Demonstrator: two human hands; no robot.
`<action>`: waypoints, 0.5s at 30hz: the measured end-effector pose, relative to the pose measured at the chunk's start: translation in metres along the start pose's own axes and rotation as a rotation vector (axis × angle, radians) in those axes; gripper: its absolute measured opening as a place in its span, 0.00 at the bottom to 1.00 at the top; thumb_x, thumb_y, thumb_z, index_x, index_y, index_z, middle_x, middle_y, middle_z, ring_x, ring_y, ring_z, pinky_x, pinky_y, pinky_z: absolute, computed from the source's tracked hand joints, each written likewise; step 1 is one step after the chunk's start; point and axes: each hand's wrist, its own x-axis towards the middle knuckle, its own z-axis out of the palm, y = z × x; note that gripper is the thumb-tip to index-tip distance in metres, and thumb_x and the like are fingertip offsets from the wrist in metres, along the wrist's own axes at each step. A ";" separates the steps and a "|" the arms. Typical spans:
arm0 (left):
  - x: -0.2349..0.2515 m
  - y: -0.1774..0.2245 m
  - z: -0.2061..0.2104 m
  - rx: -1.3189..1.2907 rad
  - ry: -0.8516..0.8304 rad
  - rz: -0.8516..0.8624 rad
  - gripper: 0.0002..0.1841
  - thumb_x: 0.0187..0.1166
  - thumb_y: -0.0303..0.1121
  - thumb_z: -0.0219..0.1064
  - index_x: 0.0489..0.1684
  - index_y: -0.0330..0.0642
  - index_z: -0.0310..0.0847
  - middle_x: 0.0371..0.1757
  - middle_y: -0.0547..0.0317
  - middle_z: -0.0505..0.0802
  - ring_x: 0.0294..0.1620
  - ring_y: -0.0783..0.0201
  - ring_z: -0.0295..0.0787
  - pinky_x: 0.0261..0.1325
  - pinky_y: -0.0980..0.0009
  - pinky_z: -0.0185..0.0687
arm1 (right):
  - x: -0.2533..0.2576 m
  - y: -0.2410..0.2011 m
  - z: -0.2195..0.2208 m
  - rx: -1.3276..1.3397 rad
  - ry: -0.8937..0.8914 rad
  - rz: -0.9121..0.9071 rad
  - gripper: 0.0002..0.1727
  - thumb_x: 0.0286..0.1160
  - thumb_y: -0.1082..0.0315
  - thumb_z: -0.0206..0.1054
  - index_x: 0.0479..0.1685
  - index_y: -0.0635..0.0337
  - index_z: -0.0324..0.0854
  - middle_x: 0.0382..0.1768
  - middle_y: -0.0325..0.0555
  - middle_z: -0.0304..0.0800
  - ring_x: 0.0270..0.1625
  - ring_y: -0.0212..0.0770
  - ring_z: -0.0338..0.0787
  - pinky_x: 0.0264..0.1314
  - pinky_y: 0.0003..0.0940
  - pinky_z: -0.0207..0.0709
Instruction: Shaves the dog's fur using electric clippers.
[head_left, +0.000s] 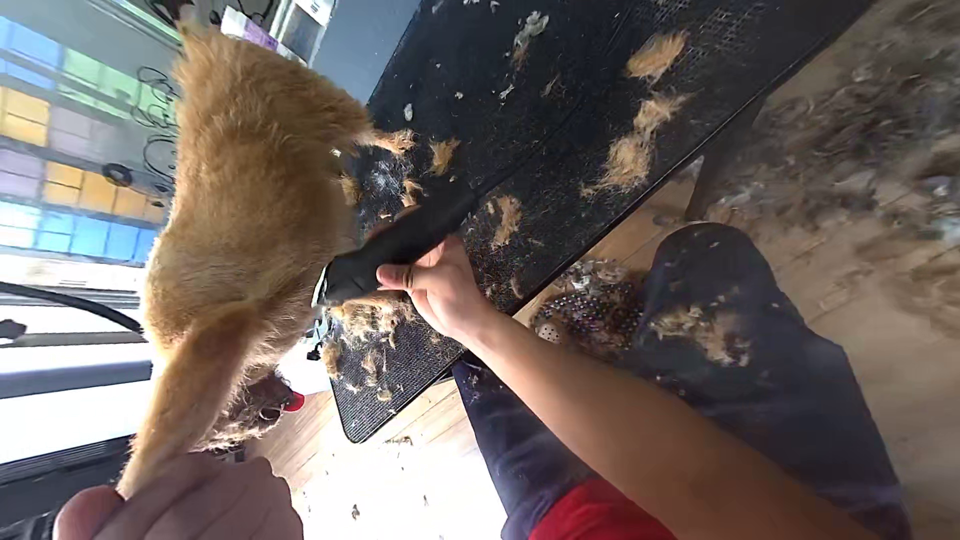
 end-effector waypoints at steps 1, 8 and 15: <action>0.003 0.002 0.000 -0.001 -0.016 0.015 0.41 0.91 0.58 0.32 0.17 0.33 0.76 0.06 0.65 0.73 0.05 0.77 0.69 0.08 0.84 0.57 | -0.004 -0.002 0.003 -0.083 -0.075 -0.074 0.34 0.52 0.92 0.74 0.64 0.70 0.69 0.55 0.64 0.88 0.57 0.54 0.92 0.58 0.51 0.89; 0.006 0.002 0.006 -0.037 -0.002 0.206 0.22 0.90 0.34 0.42 0.28 0.32 0.77 0.08 0.64 0.77 0.06 0.79 0.73 0.10 0.87 0.64 | -0.031 -0.029 0.041 -0.791 -0.941 -0.557 0.09 0.62 0.70 0.78 0.41 0.60 0.92 0.57 0.55 0.91 0.68 0.53 0.87 0.74 0.53 0.79; 0.012 0.005 0.013 -0.014 0.044 0.312 0.27 0.91 0.34 0.37 0.24 0.30 0.77 0.06 0.65 0.76 0.04 0.81 0.70 0.09 0.89 0.60 | -0.041 0.015 0.059 -1.125 -1.051 -1.002 0.09 0.80 0.72 0.65 0.44 0.53 0.92 0.50 0.51 0.94 0.66 0.57 0.90 0.79 0.59 0.76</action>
